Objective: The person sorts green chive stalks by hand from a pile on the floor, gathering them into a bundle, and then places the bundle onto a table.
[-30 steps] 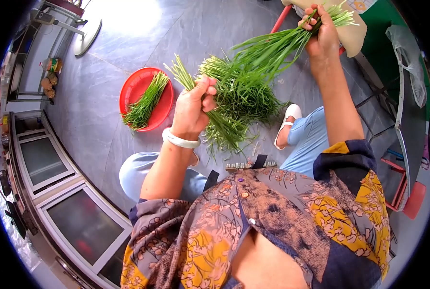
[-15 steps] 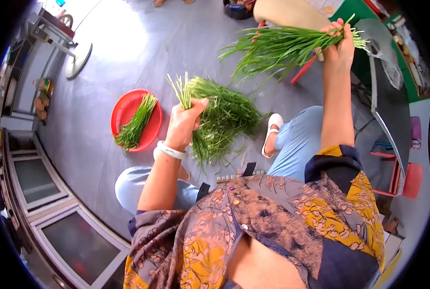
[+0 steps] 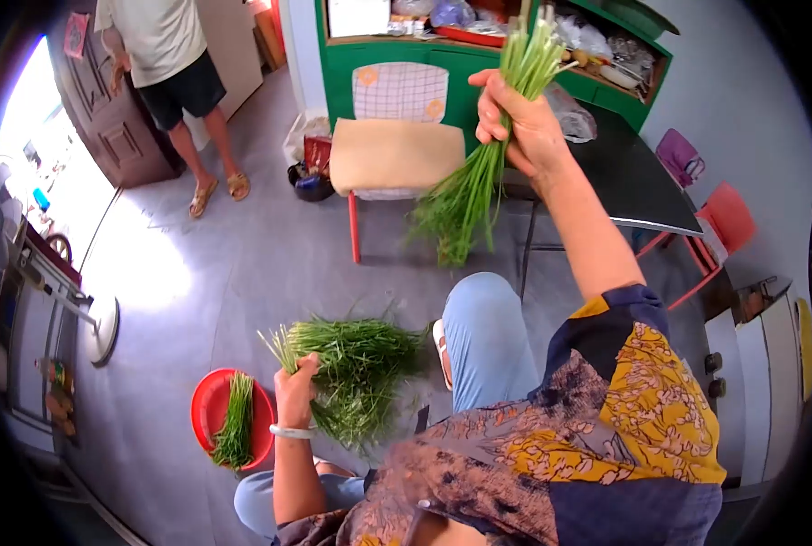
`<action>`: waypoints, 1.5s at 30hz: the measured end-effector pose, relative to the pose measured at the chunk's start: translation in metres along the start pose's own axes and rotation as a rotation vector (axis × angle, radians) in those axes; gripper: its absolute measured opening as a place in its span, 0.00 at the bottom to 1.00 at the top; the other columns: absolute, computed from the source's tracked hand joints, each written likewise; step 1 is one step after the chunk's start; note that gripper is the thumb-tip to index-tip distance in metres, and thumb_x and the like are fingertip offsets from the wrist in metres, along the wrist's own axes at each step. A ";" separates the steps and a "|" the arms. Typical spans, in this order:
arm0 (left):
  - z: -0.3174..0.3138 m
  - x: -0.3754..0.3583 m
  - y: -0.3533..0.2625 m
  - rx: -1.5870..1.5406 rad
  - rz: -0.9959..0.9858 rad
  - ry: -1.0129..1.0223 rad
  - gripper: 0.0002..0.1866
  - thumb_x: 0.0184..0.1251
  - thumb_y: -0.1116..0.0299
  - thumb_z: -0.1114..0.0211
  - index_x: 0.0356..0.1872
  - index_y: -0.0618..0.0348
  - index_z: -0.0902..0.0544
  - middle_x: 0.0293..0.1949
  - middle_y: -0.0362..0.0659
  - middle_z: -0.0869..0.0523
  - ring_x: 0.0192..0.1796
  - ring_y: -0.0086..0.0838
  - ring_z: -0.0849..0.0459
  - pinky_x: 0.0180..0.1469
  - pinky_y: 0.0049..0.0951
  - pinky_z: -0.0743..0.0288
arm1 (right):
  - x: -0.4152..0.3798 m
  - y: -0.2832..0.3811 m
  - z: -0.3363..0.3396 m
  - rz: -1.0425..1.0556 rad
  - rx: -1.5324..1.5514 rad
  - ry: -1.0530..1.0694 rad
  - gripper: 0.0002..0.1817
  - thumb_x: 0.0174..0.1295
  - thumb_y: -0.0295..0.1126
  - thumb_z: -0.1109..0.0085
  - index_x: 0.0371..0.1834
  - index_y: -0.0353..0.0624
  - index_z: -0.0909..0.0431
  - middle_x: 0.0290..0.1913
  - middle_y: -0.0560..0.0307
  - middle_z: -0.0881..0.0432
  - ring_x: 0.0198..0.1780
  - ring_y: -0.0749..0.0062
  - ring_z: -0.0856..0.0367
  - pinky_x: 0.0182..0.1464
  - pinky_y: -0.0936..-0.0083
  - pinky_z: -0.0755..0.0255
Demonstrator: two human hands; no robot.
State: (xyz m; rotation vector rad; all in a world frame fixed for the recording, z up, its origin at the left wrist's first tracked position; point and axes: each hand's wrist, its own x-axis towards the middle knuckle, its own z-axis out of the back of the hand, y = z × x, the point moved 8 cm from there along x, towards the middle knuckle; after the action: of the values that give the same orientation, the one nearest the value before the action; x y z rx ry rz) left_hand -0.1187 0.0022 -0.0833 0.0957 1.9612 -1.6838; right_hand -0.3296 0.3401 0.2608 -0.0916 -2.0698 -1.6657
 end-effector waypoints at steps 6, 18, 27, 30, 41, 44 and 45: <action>-0.015 0.010 0.012 0.023 0.042 0.047 0.11 0.66 0.63 0.35 0.30 0.61 0.18 0.24 0.36 0.19 0.15 0.13 0.37 0.16 0.19 0.47 | -0.009 0.070 0.002 0.294 -1.180 0.385 0.15 0.60 0.36 0.34 0.42 0.37 0.25 0.26 0.60 0.26 0.29 0.73 0.24 0.33 0.73 0.30; -0.039 0.012 0.029 0.030 0.058 0.166 0.09 0.69 0.65 0.39 0.31 0.58 0.18 0.25 0.36 0.18 0.15 0.14 0.38 0.17 0.18 0.47 | 0.008 0.023 0.194 -0.277 -2.837 1.189 0.06 0.53 0.32 0.39 0.33 0.46 0.16 0.33 0.57 0.14 0.38 0.63 0.15 0.36 0.63 0.29; -0.037 0.006 0.029 0.060 0.067 0.153 0.11 0.70 0.63 0.39 0.32 0.58 0.17 0.18 0.31 0.27 0.16 0.13 0.39 0.18 0.18 0.47 | -0.040 -0.073 0.266 -0.405 -2.746 1.459 0.06 0.51 0.35 0.37 0.30 0.50 0.13 0.34 0.58 0.12 0.37 0.66 0.14 0.42 0.65 0.29; -0.036 0.006 0.029 0.051 0.053 0.151 0.11 0.70 0.62 0.39 0.33 0.59 0.17 0.22 0.33 0.22 0.15 0.14 0.38 0.18 0.18 0.46 | -0.029 -0.053 0.262 -0.424 -2.754 1.454 0.06 0.51 0.34 0.37 0.30 0.50 0.13 0.34 0.58 0.13 0.37 0.67 0.14 0.40 0.65 0.28; -0.030 0.002 0.029 0.007 0.036 0.168 0.10 0.70 0.64 0.40 0.35 0.59 0.18 0.28 0.38 0.15 0.16 0.14 0.36 0.18 0.18 0.45 | -0.052 -0.059 0.265 -0.596 -2.657 1.363 0.08 0.52 0.31 0.41 0.32 0.48 0.13 0.35 0.57 0.13 0.40 0.63 0.14 0.40 0.63 0.25; -0.034 -0.007 0.019 -0.007 0.024 0.140 0.10 0.70 0.65 0.40 0.33 0.59 0.18 0.26 0.36 0.17 0.16 0.13 0.37 0.18 0.18 0.46 | -0.031 -0.021 0.248 -0.700 -2.491 1.166 0.11 0.51 0.29 0.39 0.38 0.47 0.16 0.38 0.50 0.14 0.44 0.54 0.15 0.43 0.59 0.22; -0.035 -0.007 0.017 -0.022 0.015 0.137 0.10 0.70 0.65 0.40 0.33 0.59 0.18 0.26 0.36 0.17 0.16 0.13 0.37 0.18 0.18 0.46 | -0.022 -0.005 0.224 -0.617 -2.412 1.048 0.11 0.50 0.27 0.40 0.38 0.47 0.19 0.37 0.48 0.16 0.43 0.50 0.16 0.42 0.57 0.23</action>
State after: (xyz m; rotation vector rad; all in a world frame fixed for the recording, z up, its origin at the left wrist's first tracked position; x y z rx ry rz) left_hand -0.1187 0.0407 -0.0930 0.2226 2.0734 -1.6852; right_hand -0.3839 0.5535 0.2146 0.5192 1.2707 -2.4321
